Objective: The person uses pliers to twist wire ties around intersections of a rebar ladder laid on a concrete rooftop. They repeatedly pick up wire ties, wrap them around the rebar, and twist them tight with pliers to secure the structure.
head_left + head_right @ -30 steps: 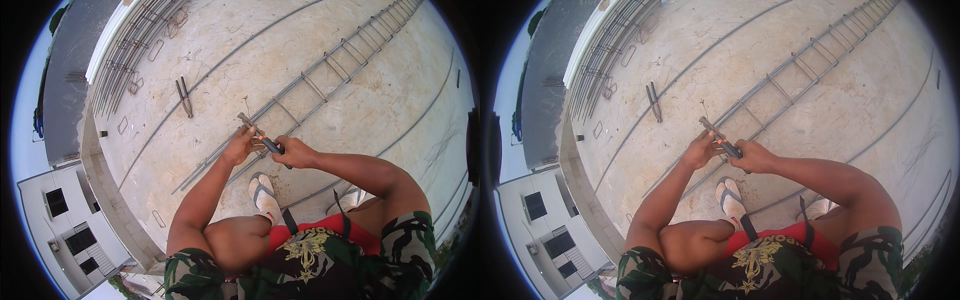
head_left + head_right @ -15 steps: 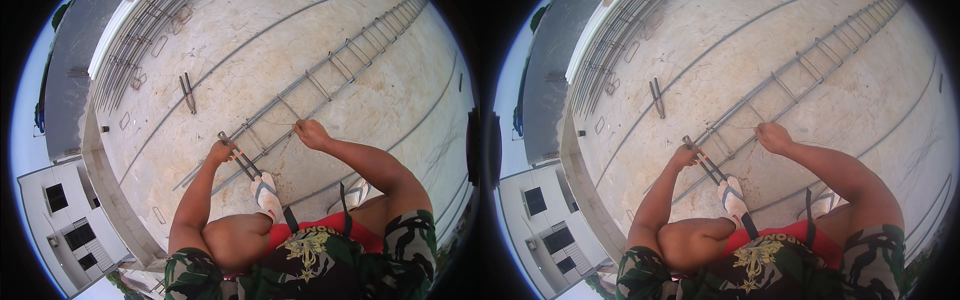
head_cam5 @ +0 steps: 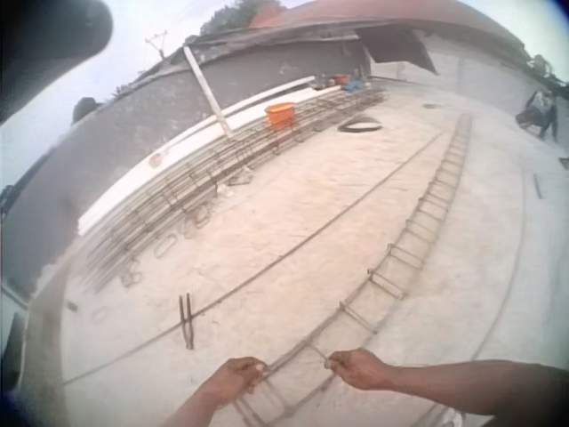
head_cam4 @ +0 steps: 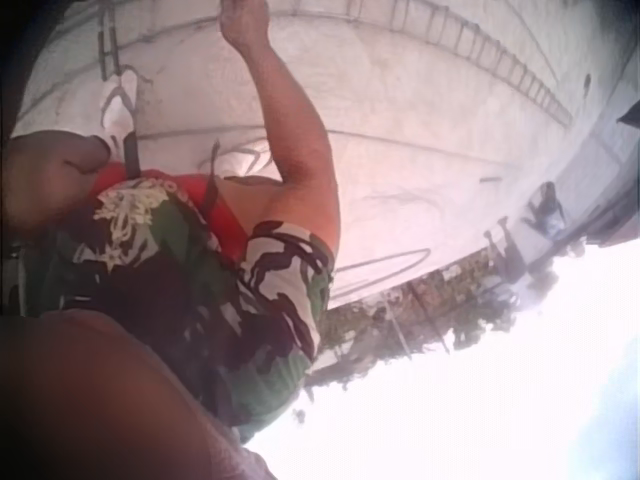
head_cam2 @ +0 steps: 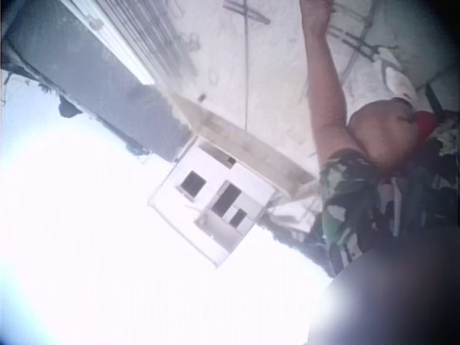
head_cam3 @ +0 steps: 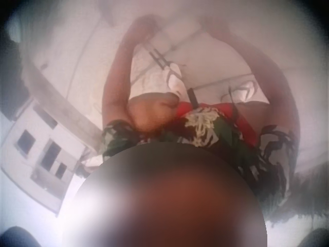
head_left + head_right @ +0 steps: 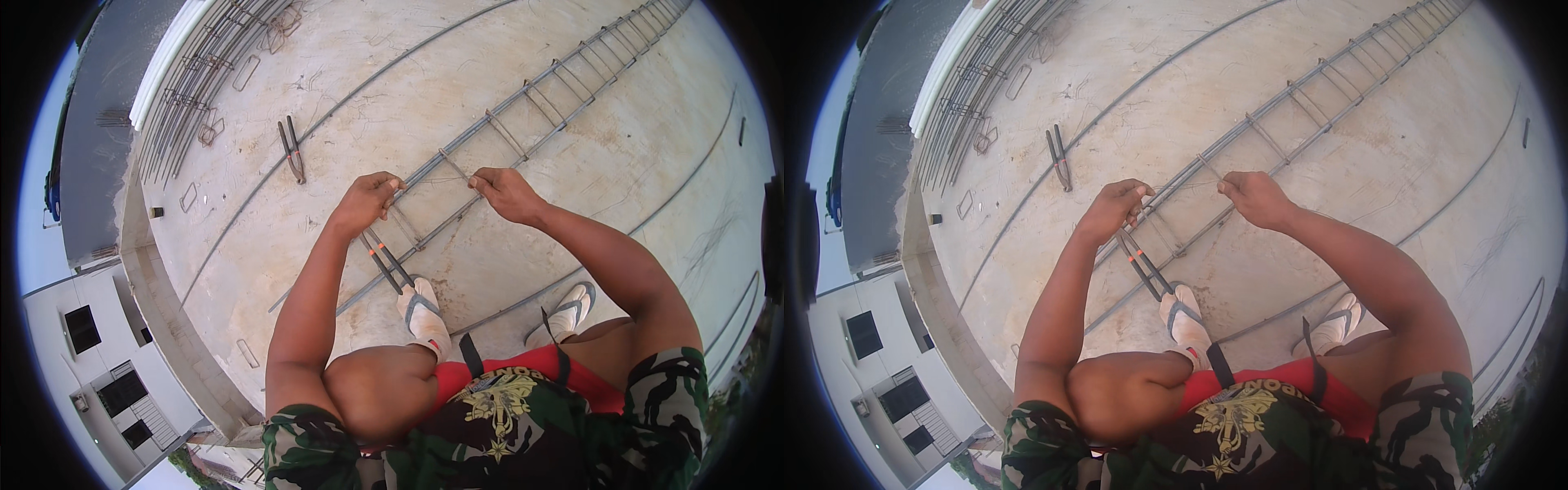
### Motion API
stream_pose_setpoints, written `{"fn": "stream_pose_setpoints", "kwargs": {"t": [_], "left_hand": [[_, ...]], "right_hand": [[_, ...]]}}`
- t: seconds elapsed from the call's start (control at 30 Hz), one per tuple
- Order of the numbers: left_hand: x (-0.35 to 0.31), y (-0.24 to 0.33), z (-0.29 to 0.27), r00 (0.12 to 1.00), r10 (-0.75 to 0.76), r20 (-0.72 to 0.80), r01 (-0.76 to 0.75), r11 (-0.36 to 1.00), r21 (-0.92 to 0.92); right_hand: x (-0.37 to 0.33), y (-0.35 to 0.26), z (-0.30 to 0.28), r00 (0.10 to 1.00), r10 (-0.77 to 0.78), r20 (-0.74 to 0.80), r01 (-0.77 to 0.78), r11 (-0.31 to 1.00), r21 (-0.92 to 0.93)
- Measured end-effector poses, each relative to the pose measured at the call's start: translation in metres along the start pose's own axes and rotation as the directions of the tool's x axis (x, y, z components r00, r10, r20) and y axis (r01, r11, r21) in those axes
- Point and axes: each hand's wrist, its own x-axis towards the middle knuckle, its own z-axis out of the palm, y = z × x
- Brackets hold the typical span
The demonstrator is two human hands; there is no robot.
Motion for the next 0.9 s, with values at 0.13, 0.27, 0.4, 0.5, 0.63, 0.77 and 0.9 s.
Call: {"fn": "stream_pose_setpoints", "kwargs": {"t": [0.13, 0.27, 0.4, 0.5, 0.63, 0.77, 0.9], "left_hand": [[0.001, -0.004, -0.009, 0.974, 0.055, 0.219, -0.038, 0.996, -0.081], [0.016, 0.041, 0.02, 0.957, 0.076, 0.282, -0.087, 0.996, 0.03], [0.031, 0.076, 0.054, 0.947, 0.183, 0.266, -0.222, 0.967, 0.128], [0.037, 0.08, 0.057, 0.931, 0.183, 0.315, -0.25, 0.95, 0.186], [0.054, 0.058, 0.059, 0.87, 0.136, 0.474, -0.225, 0.965, 0.136], [0.075, 0.042, 0.073, 0.881, 0.092, 0.464, -0.207, 0.957, 0.205], [0.073, 0.047, 0.089, 0.953, 0.108, 0.282, -0.193, 0.936, 0.293]], "right_hand": [[0.001, -0.033, -0.068, 0.89, 0.239, 0.389, -0.261, 0.965, 0.003], [-0.011, -0.035, -0.094, 0.935, 0.251, 0.251, -0.197, 0.955, -0.223], [-0.023, -0.04, -0.069, 0.999, -0.024, -0.038, 0.013, 0.968, -0.251], [-0.028, -0.044, -0.058, 0.998, 0.036, -0.056, -0.046, 0.979, -0.197], [-0.037, -0.044, -0.064, 0.985, 0.114, 0.126, -0.119, 0.993, 0.027], [-0.041, 0.006, -0.051, 0.973, 0.124, 0.196, -0.138, 0.989, 0.06], [-0.048, 0.079, -0.036, 0.906, 0.347, 0.241, -0.312, 0.935, -0.17]]}}
